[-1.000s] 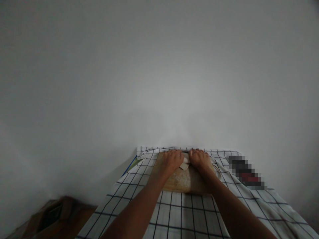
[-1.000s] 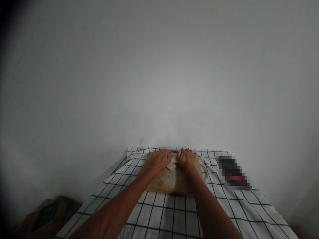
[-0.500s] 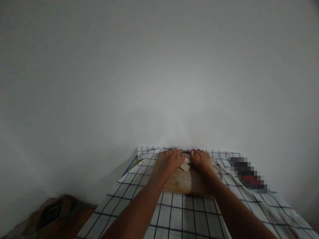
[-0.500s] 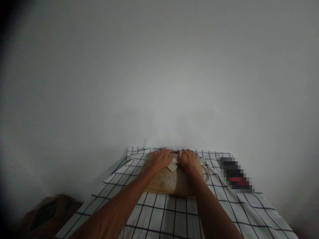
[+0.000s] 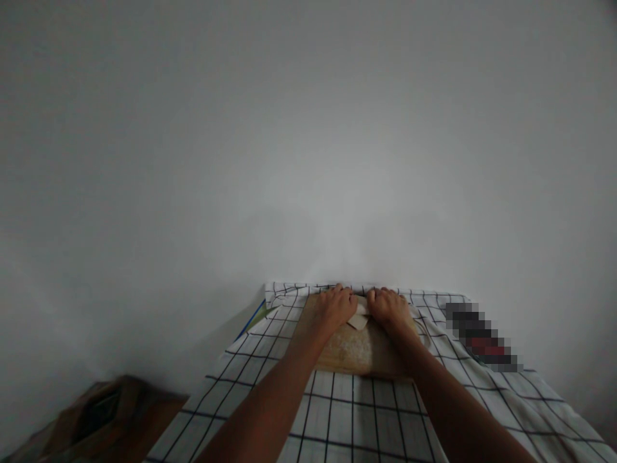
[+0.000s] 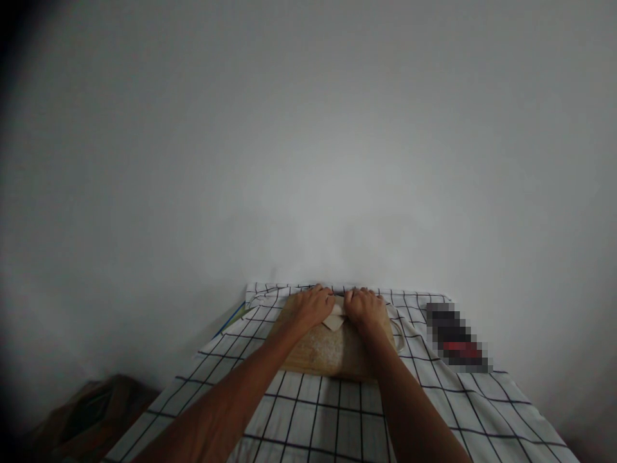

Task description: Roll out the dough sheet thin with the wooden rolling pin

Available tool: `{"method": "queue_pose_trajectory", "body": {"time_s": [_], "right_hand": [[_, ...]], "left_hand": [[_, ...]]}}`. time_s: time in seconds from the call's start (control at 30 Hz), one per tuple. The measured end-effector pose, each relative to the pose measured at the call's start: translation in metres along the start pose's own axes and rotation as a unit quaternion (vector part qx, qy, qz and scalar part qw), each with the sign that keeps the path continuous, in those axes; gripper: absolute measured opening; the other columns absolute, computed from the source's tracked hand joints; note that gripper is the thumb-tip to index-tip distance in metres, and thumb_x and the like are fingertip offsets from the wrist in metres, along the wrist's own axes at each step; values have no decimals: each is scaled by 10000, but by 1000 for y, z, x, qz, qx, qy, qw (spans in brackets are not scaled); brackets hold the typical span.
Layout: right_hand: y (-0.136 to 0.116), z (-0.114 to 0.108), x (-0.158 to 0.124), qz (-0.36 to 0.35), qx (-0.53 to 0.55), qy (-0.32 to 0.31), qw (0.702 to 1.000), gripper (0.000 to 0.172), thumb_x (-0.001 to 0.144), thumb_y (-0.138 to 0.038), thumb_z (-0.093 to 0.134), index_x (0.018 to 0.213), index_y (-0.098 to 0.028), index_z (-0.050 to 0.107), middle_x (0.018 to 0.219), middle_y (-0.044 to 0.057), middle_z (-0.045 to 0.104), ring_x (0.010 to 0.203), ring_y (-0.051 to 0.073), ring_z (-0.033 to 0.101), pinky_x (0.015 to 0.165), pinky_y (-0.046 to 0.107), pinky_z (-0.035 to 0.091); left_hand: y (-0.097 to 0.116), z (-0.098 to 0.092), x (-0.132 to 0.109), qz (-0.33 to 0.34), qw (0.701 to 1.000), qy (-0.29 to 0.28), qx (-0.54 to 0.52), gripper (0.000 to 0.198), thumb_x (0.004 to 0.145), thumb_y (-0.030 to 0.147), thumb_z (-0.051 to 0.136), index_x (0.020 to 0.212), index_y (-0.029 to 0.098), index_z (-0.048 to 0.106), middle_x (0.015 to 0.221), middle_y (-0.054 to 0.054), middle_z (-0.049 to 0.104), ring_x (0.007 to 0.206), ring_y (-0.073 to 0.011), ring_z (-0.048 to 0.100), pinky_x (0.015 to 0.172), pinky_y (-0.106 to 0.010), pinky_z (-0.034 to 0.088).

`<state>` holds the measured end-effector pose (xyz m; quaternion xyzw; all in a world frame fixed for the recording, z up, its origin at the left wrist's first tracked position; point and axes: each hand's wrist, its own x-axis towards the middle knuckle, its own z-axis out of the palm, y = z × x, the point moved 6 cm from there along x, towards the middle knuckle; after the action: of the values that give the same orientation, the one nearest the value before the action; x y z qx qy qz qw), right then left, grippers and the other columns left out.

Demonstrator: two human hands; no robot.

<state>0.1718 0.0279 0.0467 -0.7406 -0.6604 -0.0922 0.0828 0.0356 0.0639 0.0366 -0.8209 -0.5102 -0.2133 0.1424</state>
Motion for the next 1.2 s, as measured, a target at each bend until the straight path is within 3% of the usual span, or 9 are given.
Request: {"method": "queue_pose_trajectory", "body": {"time_s": [0.37, 1.03, 1.2], "right_hand": [[0, -3, 1, 10, 6, 13, 1000, 446, 1025, -311, 301, 1156, -138, 691, 1149, 186, 706, 1098, 252, 652, 935, 355, 445], [4, 13, 12, -6, -32, 27, 999, 468, 1045, -320, 244, 1101, -203, 694, 1098, 122, 719, 1008, 234, 669, 830, 320, 460], [1, 12, 9, -18, -75, 21, 997, 386, 1040, -268, 292, 1126, -213, 664, 1119, 121, 707, 1006, 223, 667, 830, 316, 456]], "left_hand": [[0, -1, -3, -10, 1000, 0, -5, 274, 999, 265, 444, 1071, 208, 701, 1084, -111, 714, 1020, -266, 656, 863, -364, 466], [3, -1, -6, -30, 997, 29, -69, 261, 991, 267, 458, 1055, 202, 702, 1059, -113, 718, 1005, -259, 642, 859, -362, 459], [2, -1, -6, -28, 996, 26, -76, 256, 984, 259, 463, 1062, 186, 696, 1046, -120, 720, 1001, -269, 645, 856, -375, 460]]}}
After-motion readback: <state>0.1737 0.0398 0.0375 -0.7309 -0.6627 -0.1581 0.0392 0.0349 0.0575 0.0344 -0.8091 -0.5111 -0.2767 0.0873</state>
